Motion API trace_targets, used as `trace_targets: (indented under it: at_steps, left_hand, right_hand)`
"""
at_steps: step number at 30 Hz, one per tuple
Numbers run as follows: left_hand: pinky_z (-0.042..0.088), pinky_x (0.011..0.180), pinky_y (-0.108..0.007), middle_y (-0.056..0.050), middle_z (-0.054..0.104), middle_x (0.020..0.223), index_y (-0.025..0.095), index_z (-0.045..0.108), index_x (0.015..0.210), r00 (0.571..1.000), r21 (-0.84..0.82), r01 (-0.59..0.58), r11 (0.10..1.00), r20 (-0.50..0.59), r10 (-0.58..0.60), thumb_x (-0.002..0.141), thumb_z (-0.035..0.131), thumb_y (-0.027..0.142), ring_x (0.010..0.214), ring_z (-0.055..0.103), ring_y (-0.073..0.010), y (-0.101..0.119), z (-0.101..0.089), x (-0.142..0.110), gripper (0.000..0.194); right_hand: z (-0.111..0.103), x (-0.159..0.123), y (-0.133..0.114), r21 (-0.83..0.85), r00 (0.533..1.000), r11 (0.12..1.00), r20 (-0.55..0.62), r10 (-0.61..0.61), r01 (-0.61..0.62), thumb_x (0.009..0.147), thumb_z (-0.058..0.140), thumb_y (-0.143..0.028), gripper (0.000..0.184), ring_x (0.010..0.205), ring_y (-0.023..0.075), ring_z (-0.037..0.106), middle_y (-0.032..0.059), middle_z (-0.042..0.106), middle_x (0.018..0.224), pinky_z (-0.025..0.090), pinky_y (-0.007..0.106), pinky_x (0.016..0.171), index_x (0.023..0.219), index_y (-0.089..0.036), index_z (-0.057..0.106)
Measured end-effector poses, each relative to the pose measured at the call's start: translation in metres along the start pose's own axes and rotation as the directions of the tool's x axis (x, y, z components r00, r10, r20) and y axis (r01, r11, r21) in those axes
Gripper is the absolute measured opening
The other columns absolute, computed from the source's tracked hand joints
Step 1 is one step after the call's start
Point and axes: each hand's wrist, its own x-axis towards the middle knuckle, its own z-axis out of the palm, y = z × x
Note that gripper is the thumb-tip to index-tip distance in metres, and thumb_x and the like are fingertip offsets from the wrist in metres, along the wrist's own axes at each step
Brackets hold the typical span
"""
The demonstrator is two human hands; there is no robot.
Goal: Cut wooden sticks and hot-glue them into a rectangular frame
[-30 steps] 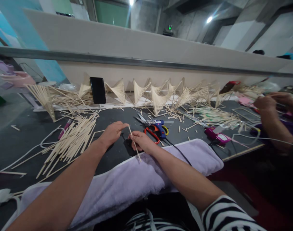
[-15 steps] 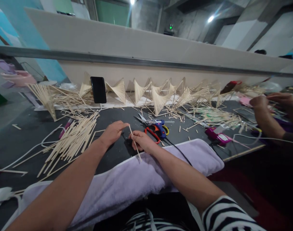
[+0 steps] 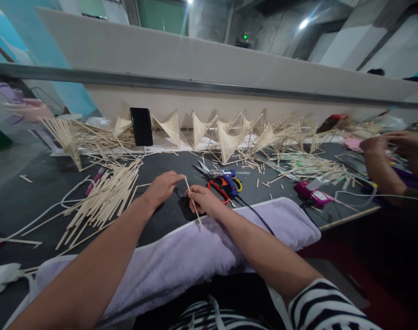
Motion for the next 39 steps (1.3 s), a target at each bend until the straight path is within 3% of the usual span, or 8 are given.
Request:
trace_targets:
  at_steps: [39]
  left_hand:
    - [0.042, 0.083, -0.025, -0.005, 0.058, 0.095, 0.02, 0.057, 0.112, 1.0, 0.03, 0.009, 1.0, 0.006, -0.009, 0.074, 0.035, 0.002, 0.09, 0.053, -0.0134, 0.0001, 0.0021, -0.0002, 0.047]
  right_hand:
    - [0.0007, -0.0013, -0.0022, -0.007, 1.0, 1.0, -0.009, 0.001, -0.001, 0.079, 0.046, -0.037, 0.019, 0.025, 0.0047, 0.026, -0.0068, 0.049, 0.037, 0.015, 0.015, 0.029, 0.083, -0.019, 0.045]
